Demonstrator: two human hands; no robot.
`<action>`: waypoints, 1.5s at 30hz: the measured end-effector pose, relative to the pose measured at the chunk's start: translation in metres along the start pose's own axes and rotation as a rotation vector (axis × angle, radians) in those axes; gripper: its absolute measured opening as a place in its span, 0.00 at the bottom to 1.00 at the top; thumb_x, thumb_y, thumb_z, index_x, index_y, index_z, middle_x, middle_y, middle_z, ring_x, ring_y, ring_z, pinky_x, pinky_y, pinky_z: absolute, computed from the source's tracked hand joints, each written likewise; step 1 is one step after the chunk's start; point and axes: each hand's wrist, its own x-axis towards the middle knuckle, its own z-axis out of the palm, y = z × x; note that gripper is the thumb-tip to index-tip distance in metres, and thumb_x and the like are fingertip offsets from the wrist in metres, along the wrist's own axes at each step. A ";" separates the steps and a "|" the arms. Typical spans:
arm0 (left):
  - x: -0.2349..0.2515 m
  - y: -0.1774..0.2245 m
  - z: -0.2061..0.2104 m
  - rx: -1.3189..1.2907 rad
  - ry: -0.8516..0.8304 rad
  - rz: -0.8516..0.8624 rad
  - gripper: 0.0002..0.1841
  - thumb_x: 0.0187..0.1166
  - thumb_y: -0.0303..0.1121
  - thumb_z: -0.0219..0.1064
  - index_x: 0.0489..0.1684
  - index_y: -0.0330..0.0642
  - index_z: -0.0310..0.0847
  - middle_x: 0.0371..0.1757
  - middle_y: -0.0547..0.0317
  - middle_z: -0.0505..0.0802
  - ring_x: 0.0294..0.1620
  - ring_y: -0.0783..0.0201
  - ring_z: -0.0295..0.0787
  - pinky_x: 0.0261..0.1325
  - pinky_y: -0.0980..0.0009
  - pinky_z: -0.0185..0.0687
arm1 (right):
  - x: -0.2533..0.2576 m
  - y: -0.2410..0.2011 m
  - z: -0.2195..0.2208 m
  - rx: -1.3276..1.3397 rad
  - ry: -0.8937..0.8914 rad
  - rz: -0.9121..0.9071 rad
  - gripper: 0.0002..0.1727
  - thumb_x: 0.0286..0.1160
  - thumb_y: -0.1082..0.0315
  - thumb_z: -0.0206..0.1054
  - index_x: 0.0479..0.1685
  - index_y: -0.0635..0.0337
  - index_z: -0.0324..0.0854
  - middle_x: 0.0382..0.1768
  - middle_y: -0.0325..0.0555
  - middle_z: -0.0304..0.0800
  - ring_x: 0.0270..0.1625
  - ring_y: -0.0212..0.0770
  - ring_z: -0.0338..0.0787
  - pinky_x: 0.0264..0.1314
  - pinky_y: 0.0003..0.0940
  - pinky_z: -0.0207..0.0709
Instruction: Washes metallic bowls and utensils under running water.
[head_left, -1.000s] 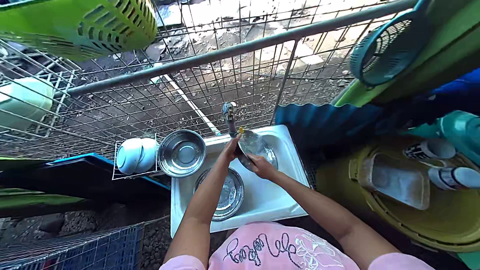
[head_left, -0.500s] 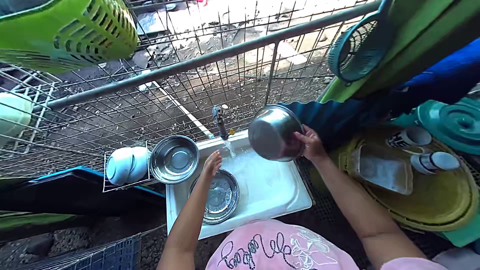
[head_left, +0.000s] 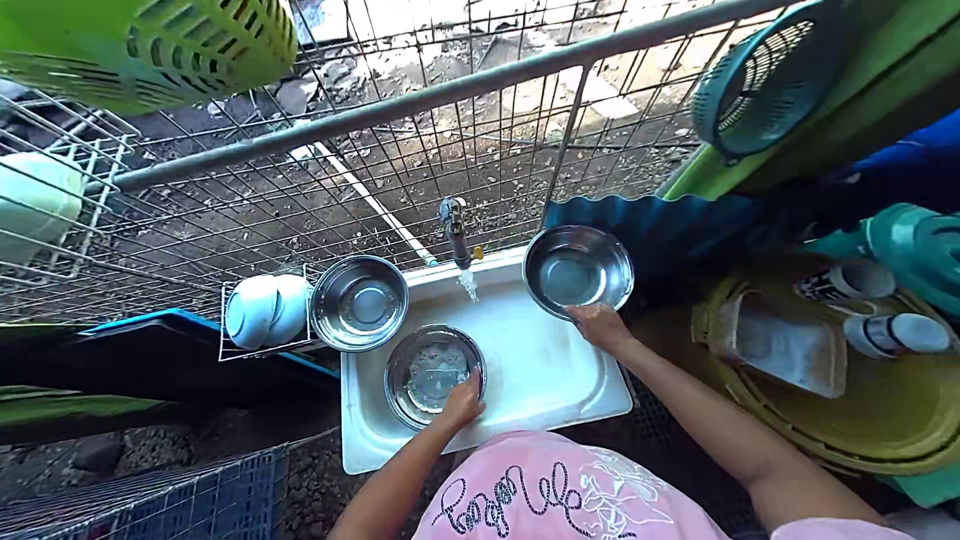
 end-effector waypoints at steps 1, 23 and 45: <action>0.008 0.011 0.002 0.024 0.028 -0.010 0.45 0.81 0.30 0.64 0.94 0.28 0.34 0.86 0.28 0.68 0.80 0.38 0.76 0.83 0.47 0.68 | 0.001 -0.003 -0.006 -0.004 -0.051 0.043 0.23 0.88 0.67 0.54 0.77 0.64 0.78 0.68 0.67 0.87 0.75 0.66 0.83 0.84 0.63 0.61; -0.036 0.048 -0.224 -0.697 0.459 0.072 0.16 0.87 0.24 0.57 0.70 0.30 0.78 0.61 0.41 0.88 0.56 0.59 0.86 0.64 0.61 0.79 | -0.013 -0.011 -0.026 -0.008 -0.120 0.339 0.28 0.77 0.61 0.70 0.75 0.66 0.79 0.75 0.66 0.80 0.88 0.67 0.65 0.89 0.78 0.25; 0.053 0.005 -0.145 -1.903 0.524 0.131 0.19 0.96 0.44 0.38 0.53 0.43 0.72 0.35 0.55 0.87 0.36 0.58 0.89 0.42 0.55 0.89 | -0.184 -0.043 0.041 0.000 -0.476 0.308 0.33 0.68 0.43 0.77 0.60 0.63 0.89 0.68 0.59 0.87 0.81 0.65 0.74 0.83 0.79 0.46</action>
